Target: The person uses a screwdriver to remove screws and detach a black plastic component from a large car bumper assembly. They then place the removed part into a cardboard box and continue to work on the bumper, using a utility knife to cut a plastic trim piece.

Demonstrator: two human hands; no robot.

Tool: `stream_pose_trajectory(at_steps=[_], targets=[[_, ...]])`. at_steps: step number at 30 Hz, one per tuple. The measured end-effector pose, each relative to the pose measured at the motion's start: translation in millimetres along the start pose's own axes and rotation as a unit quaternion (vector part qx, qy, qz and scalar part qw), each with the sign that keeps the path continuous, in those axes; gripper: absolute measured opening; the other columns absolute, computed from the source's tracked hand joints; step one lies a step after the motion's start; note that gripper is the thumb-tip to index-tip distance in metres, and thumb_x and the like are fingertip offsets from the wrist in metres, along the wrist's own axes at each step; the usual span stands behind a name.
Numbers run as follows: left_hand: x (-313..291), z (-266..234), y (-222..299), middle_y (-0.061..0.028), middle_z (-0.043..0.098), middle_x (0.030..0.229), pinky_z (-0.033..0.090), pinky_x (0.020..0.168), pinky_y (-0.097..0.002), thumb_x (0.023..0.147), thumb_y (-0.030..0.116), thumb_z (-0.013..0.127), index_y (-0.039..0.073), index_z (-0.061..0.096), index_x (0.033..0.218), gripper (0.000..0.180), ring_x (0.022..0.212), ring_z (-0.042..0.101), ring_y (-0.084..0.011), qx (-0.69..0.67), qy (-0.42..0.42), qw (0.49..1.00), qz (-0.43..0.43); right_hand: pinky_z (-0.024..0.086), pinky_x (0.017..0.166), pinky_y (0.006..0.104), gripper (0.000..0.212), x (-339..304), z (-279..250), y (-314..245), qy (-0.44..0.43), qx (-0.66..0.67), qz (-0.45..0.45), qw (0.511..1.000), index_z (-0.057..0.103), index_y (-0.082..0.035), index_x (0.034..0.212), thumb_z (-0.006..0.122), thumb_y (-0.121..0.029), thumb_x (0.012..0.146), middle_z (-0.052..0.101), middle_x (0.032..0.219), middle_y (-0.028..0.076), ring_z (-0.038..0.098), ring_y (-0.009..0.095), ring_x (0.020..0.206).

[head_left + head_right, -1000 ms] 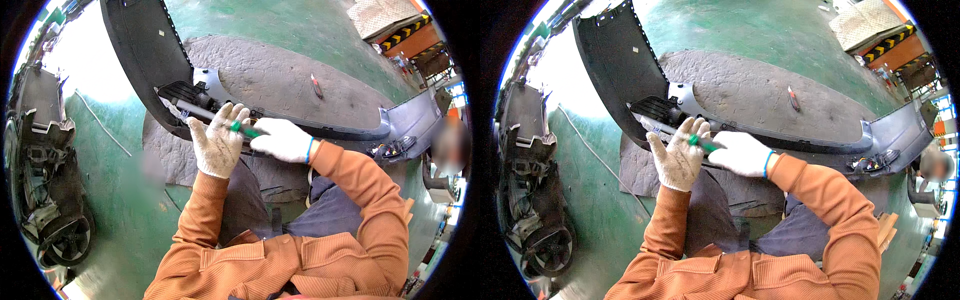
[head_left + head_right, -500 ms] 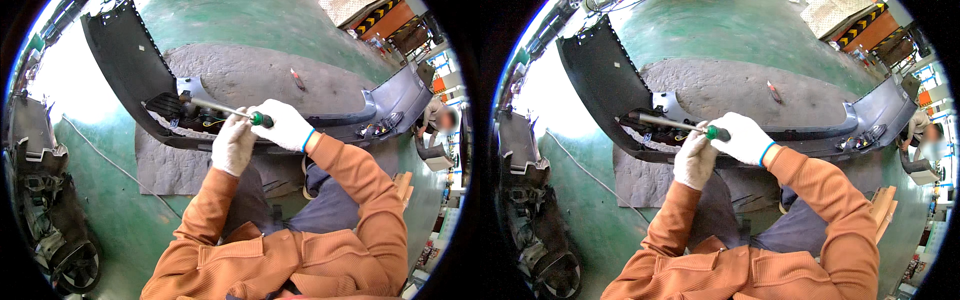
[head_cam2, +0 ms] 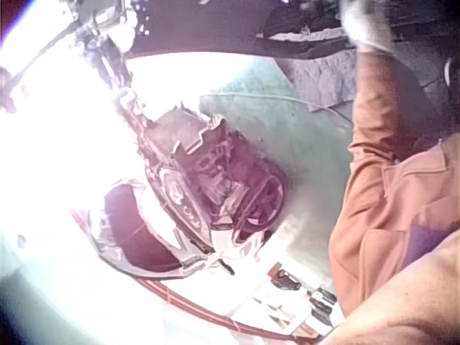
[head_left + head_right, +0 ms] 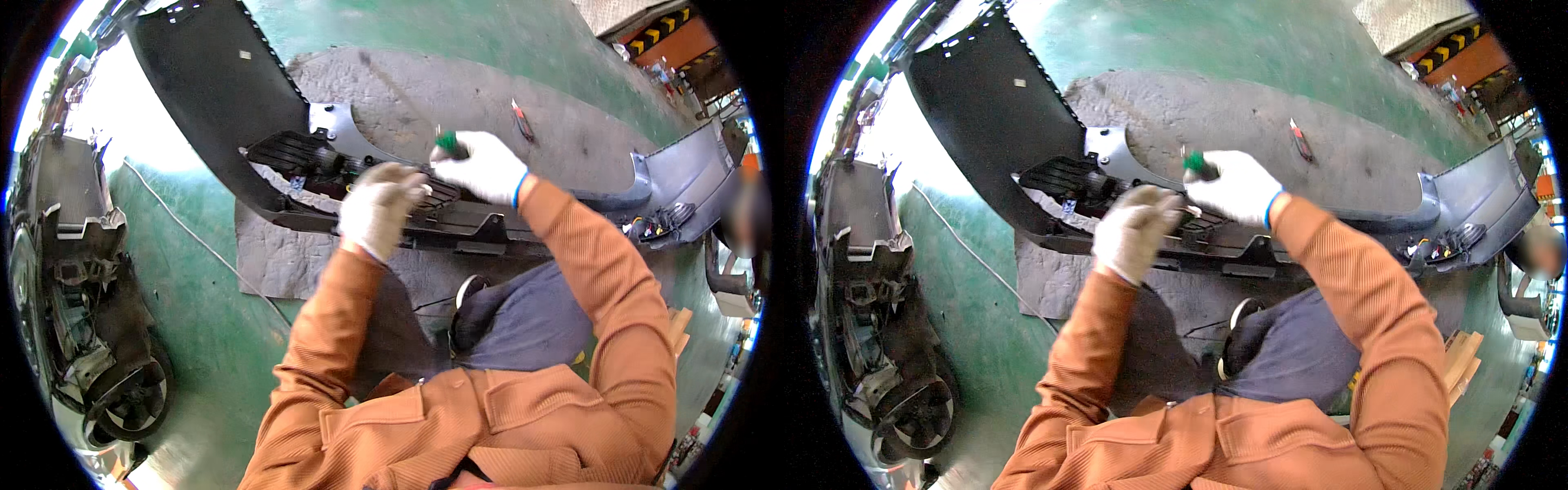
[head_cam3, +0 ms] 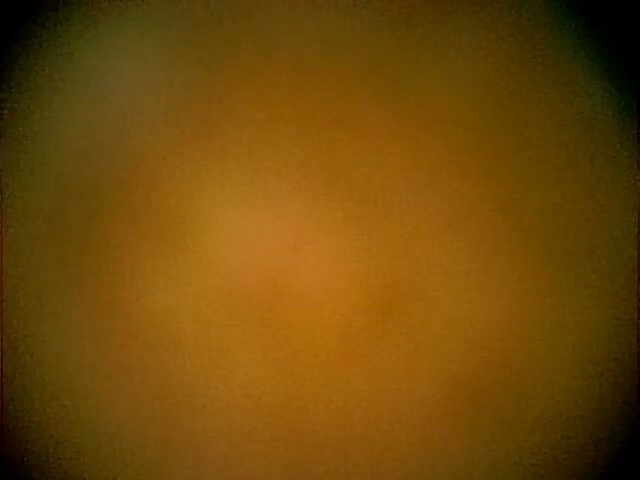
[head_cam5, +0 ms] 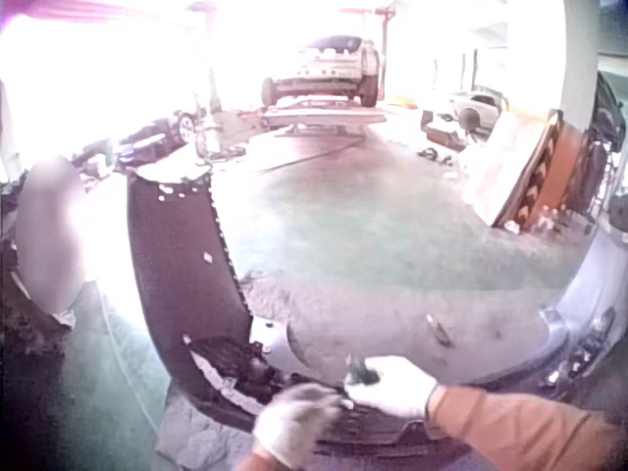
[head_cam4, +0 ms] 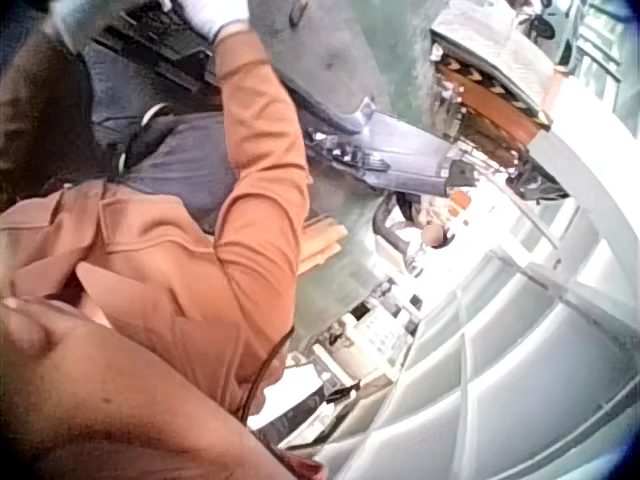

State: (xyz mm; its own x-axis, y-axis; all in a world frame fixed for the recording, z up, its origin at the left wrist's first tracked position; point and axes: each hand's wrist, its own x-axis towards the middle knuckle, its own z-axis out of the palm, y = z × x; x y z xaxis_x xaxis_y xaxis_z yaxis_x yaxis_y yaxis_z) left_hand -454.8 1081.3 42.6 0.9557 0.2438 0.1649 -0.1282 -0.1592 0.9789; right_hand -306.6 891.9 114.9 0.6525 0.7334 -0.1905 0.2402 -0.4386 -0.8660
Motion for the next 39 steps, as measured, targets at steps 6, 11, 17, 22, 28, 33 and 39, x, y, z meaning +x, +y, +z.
stream_pose_trajectory(at_steps=[6, 11, 17, 22, 28, 33, 39], targets=[[60.2, -129.0, -25.2, -0.0027, 0.063, 0.078, 0.050, 0.059, -0.0276, 0.097, 0.016, 0.074, 0.005, 0.070, 0.091, 0.014, 0.068, 0.059, -0.0138, -0.293, 0.235, 0.872, -0.312, 0.052, 0.064, 0.0315, 0.016, 15.0, -48.8, 117.8, -0.082, 0.148, 0.198, 0.966, 0.070, -0.005, 0.095, 0.071, -0.019, 0.088, 0.067, 0.080, 0.003, 0.061, 0.014, 0.070], [96.5, -170.1, -33.6, 0.0013, 0.054, 0.068, 0.042, 0.055, -0.0298, 0.100, 0.037, 0.069, 0.003, 0.072, 0.091, 0.035, 0.061, 0.050, -0.0127, 0.077, 0.155, 0.894, -0.414, 0.052, 0.065, 0.0307, 0.019, -25.7, -8.6, 235.5, -0.026, 0.208, 0.275, 0.938, 0.072, -0.005, 0.100, 0.075, -0.017, 0.086, 0.069, 0.085, 0.004, 0.064, 0.014, 0.070], [122.4, -141.7, -81.7, -0.0247, 0.073, 0.121, 0.051, 0.103, -0.0436, 0.087, 0.055, 0.074, 0.005, 0.078, 0.113, 0.056, 0.114, 0.068, -0.0407, 0.595, -0.050, 0.722, -0.350, 0.052, 0.063, 0.0306, 0.026, -16.1, 22.1, 248.2, -0.044, 0.330, 0.328, 0.884, 0.072, -0.004, 0.108, 0.077, -0.016, 0.086, 0.070, 0.086, 0.005, 0.065, 0.014, 0.067], [136.1, -163.3, -78.4, -0.0204, 0.068, 0.128, 0.053, 0.104, -0.0481, 0.089, 0.051, 0.076, 0.011, 0.066, 0.136, 0.063, 0.121, 0.065, -0.0396, 0.730, 0.090, 0.632, -0.243, 0.053, 0.063, 0.0281, 0.023, -1.3, 43.8, 249.8, -0.061, 0.354, 0.316, 0.878, 0.073, -0.004, 0.108, 0.077, -0.014, 0.088, 0.070, 0.089, 0.005, 0.066, 0.013, 0.068], [176.2, -180.0, -60.6, -0.0170, 0.074, 0.127, 0.057, 0.100, -0.0461, 0.088, 0.056, 0.076, 0.009, 0.078, 0.120, 0.057, 0.118, 0.071, -0.0351, 0.756, -0.086, 0.506, -0.406, 0.055, 0.068, 0.0300, 0.021, 3.8, 60.3, 254.1, -0.036, 0.343, 0.301, 0.889, 0.074, -0.001, 0.105, 0.075, -0.015, 0.089, 0.072, 0.090, 0.005, 0.067, 0.014, 0.074], [175.1, -213.1, -47.5, -0.0257, 0.074, 0.109, 0.055, 0.095, -0.0474, 0.089, 0.048, 0.075, 0.000, 0.078, 0.106, 0.052, 0.105, 0.072, -0.0415, 0.758, -0.151, 0.555, -0.308, 0.056, 0.068, 0.0318, 0.019, -5.2, 51.5, 240.3, 0.000, 0.389, 0.287, 0.875, 0.073, -0.001, 0.102, 0.075, -0.016, 0.091, 0.072, 0.090, 0.008, 0.066, 0.016, 0.073], [201.6, -205.9, 5.4, -0.0259, 0.076, 0.097, 0.057, 0.086, -0.0438, 0.081, 0.045, 0.082, -0.006, 0.077, 0.100, 0.055, 0.093, 0.075, -0.0379, 0.744, -0.194, 0.552, -0.324, 0.058, 0.064, 0.0334, 0.022, -15.5, 53.4, 229.9, -0.082, 0.426, 0.359, 0.827, 0.073, 0.001, 0.101, 0.075, -0.020, 0.092, 0.072, 0.088, 0.012, 0.067, 0.019, 0.067]])
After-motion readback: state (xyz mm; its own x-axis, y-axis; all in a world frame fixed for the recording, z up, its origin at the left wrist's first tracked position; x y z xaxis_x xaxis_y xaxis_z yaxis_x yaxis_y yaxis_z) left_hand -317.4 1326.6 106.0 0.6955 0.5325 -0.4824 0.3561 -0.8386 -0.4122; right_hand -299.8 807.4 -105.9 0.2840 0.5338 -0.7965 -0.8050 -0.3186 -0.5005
